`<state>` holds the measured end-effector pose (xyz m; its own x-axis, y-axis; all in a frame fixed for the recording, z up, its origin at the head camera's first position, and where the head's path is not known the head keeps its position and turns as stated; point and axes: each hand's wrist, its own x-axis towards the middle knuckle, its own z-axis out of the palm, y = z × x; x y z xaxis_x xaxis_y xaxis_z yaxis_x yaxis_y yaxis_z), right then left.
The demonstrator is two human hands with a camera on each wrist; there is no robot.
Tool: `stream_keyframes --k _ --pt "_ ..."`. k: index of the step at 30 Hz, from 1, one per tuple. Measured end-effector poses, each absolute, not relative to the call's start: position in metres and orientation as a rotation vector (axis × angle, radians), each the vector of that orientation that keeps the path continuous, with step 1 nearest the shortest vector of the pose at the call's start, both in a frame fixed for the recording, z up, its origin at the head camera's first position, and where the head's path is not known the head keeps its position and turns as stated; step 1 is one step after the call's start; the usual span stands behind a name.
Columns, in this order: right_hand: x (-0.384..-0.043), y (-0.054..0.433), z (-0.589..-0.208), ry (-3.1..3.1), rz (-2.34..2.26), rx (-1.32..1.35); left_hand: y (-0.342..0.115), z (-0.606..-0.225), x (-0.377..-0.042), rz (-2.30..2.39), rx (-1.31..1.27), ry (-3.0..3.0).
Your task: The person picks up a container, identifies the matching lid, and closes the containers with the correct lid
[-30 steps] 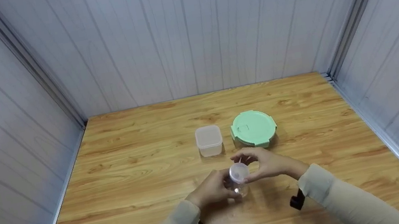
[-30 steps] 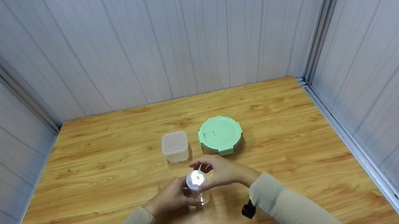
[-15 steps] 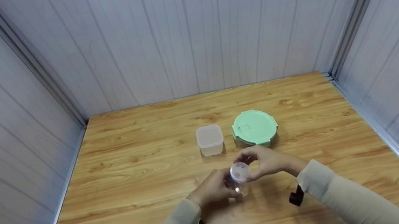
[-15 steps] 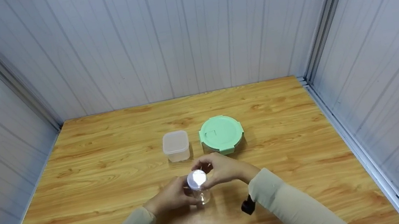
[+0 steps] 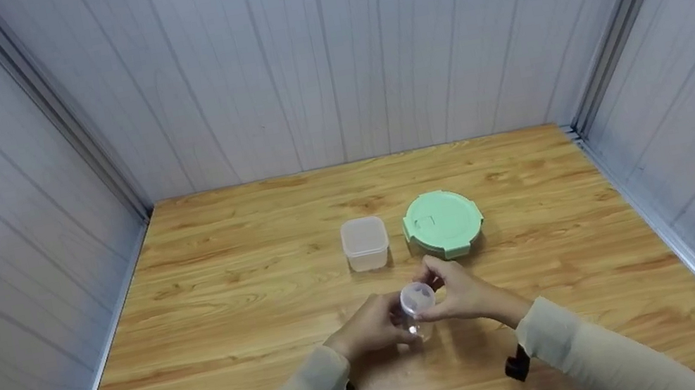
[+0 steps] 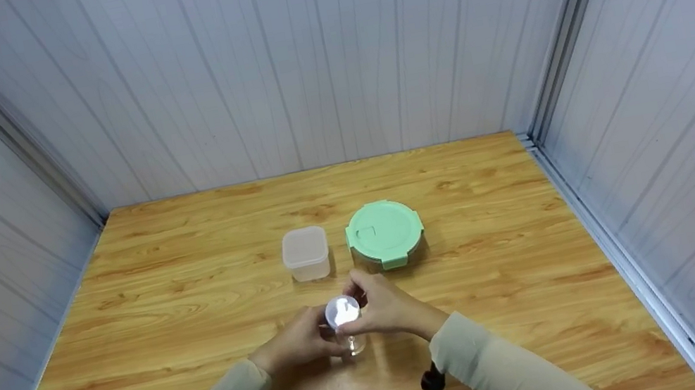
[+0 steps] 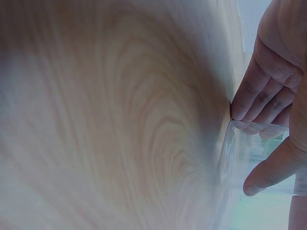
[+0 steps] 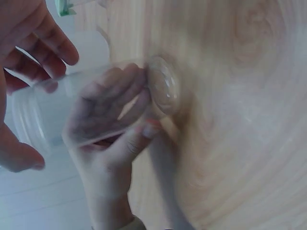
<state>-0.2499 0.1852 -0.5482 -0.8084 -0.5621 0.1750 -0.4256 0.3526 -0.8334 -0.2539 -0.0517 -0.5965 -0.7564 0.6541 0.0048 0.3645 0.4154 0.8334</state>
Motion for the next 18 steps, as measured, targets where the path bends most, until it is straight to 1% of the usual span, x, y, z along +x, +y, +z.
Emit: stream_keyframes --k 9,18 --pt "-0.243 0.182 -0.544 2.582 -1.416 -0.848 -0.052 -0.597 -0.254 1.284 0.857 2.338" --pt "-0.253 0.193 -0.538 2.438 -1.335 -0.931 -0.051 -0.599 -0.256 1.289 0.873 2.335"
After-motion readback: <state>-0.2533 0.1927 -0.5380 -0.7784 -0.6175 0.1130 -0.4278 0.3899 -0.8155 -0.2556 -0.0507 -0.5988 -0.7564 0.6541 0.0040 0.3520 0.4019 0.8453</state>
